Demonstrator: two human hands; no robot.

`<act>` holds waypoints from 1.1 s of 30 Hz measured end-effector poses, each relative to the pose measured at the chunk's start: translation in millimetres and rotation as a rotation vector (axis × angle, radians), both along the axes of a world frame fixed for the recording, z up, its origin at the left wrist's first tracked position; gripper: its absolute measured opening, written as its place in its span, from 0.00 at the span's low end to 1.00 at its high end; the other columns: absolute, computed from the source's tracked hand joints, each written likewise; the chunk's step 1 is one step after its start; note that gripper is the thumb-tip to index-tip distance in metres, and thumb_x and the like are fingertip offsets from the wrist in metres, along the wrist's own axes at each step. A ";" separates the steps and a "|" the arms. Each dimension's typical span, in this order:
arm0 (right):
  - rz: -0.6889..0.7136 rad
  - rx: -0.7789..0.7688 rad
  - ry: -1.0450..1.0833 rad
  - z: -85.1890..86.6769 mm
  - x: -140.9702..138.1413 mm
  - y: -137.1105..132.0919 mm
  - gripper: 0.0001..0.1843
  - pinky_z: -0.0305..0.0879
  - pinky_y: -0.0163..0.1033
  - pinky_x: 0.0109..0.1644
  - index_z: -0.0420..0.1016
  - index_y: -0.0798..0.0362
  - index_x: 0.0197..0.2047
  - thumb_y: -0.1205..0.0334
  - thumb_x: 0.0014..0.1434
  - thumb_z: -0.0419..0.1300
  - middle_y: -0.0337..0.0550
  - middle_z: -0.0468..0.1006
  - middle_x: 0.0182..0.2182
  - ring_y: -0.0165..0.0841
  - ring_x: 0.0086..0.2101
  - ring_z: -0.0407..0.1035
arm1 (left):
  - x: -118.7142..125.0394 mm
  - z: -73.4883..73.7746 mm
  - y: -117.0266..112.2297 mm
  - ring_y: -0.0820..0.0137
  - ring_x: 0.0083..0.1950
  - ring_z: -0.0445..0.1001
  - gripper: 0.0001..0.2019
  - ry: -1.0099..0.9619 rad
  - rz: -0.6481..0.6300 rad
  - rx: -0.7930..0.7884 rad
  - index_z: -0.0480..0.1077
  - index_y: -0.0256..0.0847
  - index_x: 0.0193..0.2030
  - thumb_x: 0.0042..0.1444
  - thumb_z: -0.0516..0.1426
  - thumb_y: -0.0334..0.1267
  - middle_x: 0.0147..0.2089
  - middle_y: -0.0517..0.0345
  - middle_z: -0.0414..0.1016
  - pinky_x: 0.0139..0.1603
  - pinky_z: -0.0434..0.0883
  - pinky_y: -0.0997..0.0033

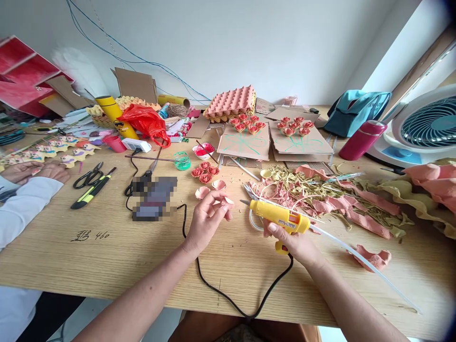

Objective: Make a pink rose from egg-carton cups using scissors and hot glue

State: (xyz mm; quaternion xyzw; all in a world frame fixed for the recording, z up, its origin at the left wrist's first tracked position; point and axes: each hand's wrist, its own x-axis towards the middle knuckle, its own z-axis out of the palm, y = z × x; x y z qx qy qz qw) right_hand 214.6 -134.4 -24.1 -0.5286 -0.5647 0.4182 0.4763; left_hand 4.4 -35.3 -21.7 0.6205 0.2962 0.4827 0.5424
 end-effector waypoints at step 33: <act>-0.053 -0.114 0.354 -2.4 -39.2 19.3 0.12 0.65 0.36 0.34 0.69 0.49 0.37 0.57 0.50 0.67 0.36 0.69 0.31 0.30 0.30 0.64 | 16.0 -13.5 -20.8 0.74 0.34 0.71 0.06 0.106 -0.153 0.076 0.69 0.40 0.36 0.60 0.62 0.37 0.35 0.60 0.66 0.34 0.74 0.77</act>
